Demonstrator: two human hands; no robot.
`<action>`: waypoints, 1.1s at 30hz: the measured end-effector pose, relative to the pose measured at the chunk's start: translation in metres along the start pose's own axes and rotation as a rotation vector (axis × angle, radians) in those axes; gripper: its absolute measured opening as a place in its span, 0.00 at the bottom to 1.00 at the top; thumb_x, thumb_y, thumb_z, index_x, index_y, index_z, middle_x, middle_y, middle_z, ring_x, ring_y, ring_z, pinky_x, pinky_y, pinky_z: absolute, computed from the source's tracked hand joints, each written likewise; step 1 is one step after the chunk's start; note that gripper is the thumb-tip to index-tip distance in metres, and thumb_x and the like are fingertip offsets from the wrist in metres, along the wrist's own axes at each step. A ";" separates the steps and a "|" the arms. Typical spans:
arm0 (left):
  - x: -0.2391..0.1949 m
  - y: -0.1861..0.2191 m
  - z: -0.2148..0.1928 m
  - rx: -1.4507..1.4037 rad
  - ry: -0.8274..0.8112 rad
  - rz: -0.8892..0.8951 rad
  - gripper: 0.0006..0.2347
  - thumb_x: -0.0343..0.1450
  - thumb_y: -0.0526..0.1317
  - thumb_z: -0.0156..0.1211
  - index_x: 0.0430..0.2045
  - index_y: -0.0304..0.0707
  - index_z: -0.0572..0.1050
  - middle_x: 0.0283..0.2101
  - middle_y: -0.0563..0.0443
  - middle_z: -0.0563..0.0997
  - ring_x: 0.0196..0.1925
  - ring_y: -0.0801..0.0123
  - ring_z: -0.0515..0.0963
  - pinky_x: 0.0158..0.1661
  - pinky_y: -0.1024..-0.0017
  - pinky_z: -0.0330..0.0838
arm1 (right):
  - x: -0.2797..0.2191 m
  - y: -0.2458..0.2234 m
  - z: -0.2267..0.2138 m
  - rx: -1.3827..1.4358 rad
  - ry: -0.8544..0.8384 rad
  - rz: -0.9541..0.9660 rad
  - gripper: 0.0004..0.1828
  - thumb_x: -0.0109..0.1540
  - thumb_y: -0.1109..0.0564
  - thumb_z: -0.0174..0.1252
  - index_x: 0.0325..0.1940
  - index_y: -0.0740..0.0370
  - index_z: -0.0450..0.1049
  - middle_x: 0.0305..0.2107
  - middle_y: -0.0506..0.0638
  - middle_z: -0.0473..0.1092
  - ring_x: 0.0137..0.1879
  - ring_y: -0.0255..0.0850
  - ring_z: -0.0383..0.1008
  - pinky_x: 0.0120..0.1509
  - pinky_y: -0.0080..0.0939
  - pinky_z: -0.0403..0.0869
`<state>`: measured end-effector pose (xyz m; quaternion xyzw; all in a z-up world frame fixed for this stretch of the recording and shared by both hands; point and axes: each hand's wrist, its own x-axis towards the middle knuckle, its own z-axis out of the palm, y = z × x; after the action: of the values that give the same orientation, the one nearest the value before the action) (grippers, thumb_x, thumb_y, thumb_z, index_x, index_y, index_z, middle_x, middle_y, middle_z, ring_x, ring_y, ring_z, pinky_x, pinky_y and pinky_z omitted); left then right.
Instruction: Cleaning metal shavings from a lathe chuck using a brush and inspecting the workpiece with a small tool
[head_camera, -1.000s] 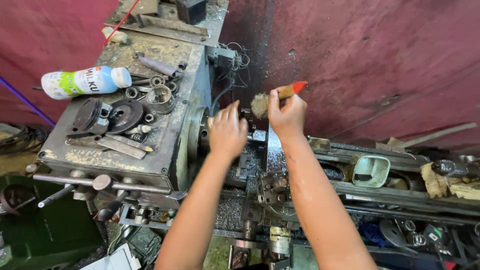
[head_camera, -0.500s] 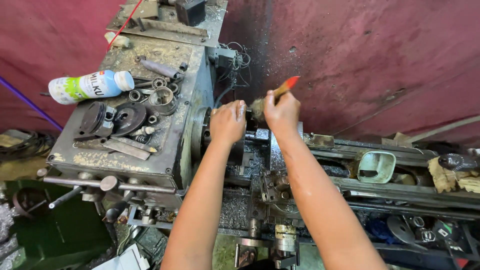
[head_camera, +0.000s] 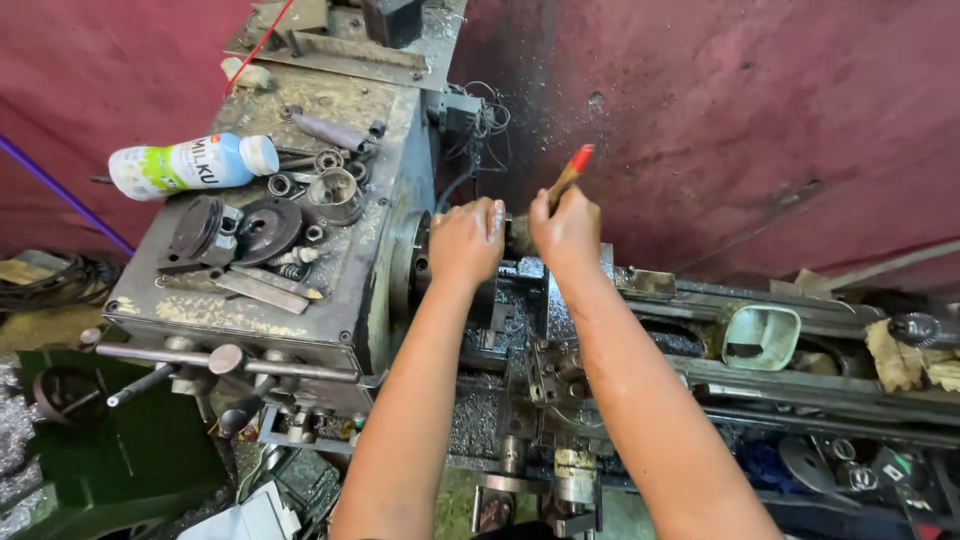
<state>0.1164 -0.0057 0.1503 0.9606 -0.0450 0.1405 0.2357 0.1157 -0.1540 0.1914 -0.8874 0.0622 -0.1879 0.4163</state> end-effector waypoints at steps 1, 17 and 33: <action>-0.001 0.000 0.002 -0.003 -0.007 -0.006 0.19 0.79 0.54 0.33 0.31 0.52 0.76 0.34 0.51 0.84 0.45 0.54 0.84 0.50 0.54 0.71 | 0.009 0.021 0.009 -0.005 -0.006 0.004 0.19 0.63 0.51 0.52 0.38 0.73 0.77 0.31 0.75 0.76 0.47 0.70 0.78 0.46 0.70 0.74; -0.003 -0.008 -0.004 -0.282 0.035 0.013 0.25 0.81 0.50 0.27 0.39 0.53 0.83 0.39 0.43 0.86 0.49 0.48 0.83 0.52 0.54 0.70 | 0.000 0.020 0.002 -0.041 0.067 -0.255 0.17 0.60 0.47 0.57 0.26 0.63 0.76 0.18 0.64 0.72 0.34 0.63 0.79 0.31 0.56 0.74; -0.001 -0.020 -0.022 -0.557 -0.112 0.002 0.33 0.80 0.50 0.15 0.45 0.48 0.84 0.45 0.35 0.85 0.54 0.36 0.80 0.58 0.48 0.68 | 0.003 0.014 0.009 0.156 -0.398 -0.659 0.28 0.62 0.49 0.64 0.11 0.59 0.65 0.03 0.52 0.59 0.11 0.44 0.64 0.18 0.39 0.59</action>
<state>0.1129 0.0225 0.1598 0.8651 -0.0959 0.0696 0.4874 0.1226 -0.1577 0.1762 -0.8445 -0.3227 -0.1401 0.4038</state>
